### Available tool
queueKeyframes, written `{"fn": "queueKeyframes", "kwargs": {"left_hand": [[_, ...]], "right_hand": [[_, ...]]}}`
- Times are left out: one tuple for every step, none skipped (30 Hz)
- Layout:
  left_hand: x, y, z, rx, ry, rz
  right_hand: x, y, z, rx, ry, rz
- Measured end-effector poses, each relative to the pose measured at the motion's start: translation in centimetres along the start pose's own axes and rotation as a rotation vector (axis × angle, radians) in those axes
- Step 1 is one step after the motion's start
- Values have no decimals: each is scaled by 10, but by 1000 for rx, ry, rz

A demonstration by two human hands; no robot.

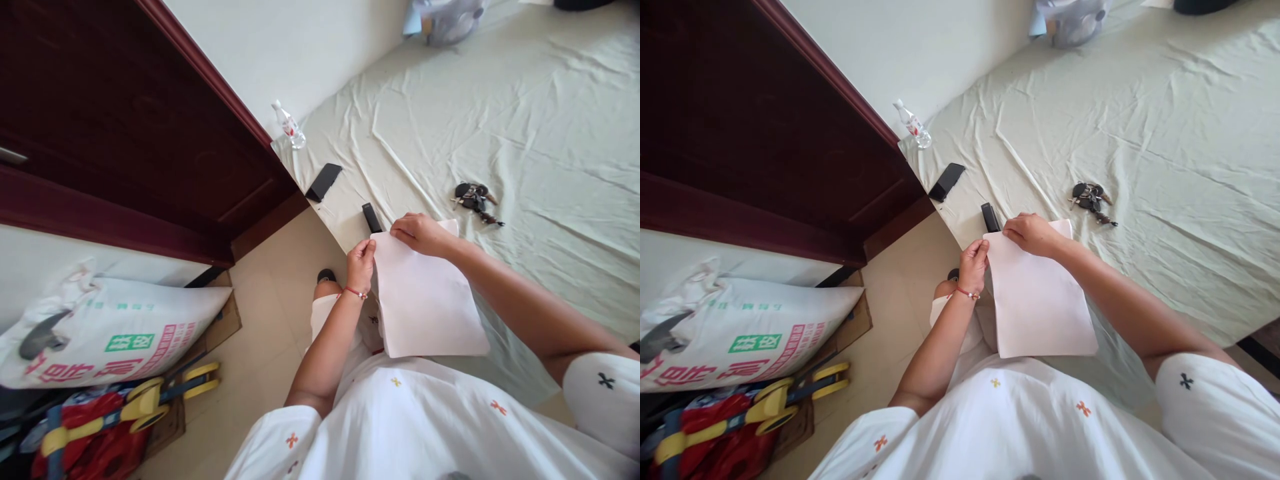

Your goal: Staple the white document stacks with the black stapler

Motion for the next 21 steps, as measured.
{"fn": "queueKeyframes", "kwargs": {"left_hand": [[0, -3, -2, -22, -5, 17], [0, -6, -5, -56, -6, 26], [-1, -10, -8, -99, -2, 18], [-3, -12, -10, -143, 5, -10], [-5, -14, -13, -181, 15, -57], [-8, -13, -16, -208, 26, -116], [-10, -12, -19, -223, 35, -179], [-12, -10, -22, -227, 37, -238], [-13, -7, -25, -226, 34, -287], [-14, -5, -28, -227, 30, -328], [-14, -5, -31, -236, 30, -363], [-15, -5, -34, -250, 35, -392], [-15, -6, -37, -266, 47, -412], [-16, -8, -40, -284, 61, -425], [-16, -10, -42, -300, 75, -429], [-16, -12, -45, -316, 86, -427], [-16, -15, -47, -331, 91, -421], [-15, -18, -48, -344, 94, -415], [-15, -20, -50, -354, 96, -408], [-15, -22, -51, -358, 98, -401], [-15, -24, -52, -353, 101, -396]], "right_hand": [[1, 4, -2, 16, 22, -12], [3, 8, -4, 44, 36, -19], [5, 12, -6, 80, 36, -18], [7, 15, -8, 118, 20, -10], [11, 18, -10, 151, -13, 5], [15, 20, -13, 177, -58, 25], [19, 20, -15, 194, -109, 46], [23, 21, -17, 207, -161, 71], [26, 21, -18, 217, -206, 97], [28, 22, -20, 228, -242, 120], [30, 23, -21, 238, -267, 139], [30, 24, -23, 246, -283, 153], [31, 25, -25, 251, -294, 162], [31, 26, -28, 254, -300, 167], [30, 28, -31, 255, -305, 170], [30, 29, -34, 256, -312, 174], [30, 31, -37, 255, -320, 177], [29, 33, -40, 252, -326, 180], [28, 35, -44, 247, -332, 182], [28, 38, -47, 240, -336, 183], [27, 40, -50, 231, -338, 185]]}}
Point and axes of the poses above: each hand's wrist, its own z-axis away from the middle knuckle, its own x-axis out of the palm, y = z × x, the point moved 7 cm from there along -z, towards the middle knuckle, and after that the axes turned 8 degrees about -y, right-handed, at the moved point
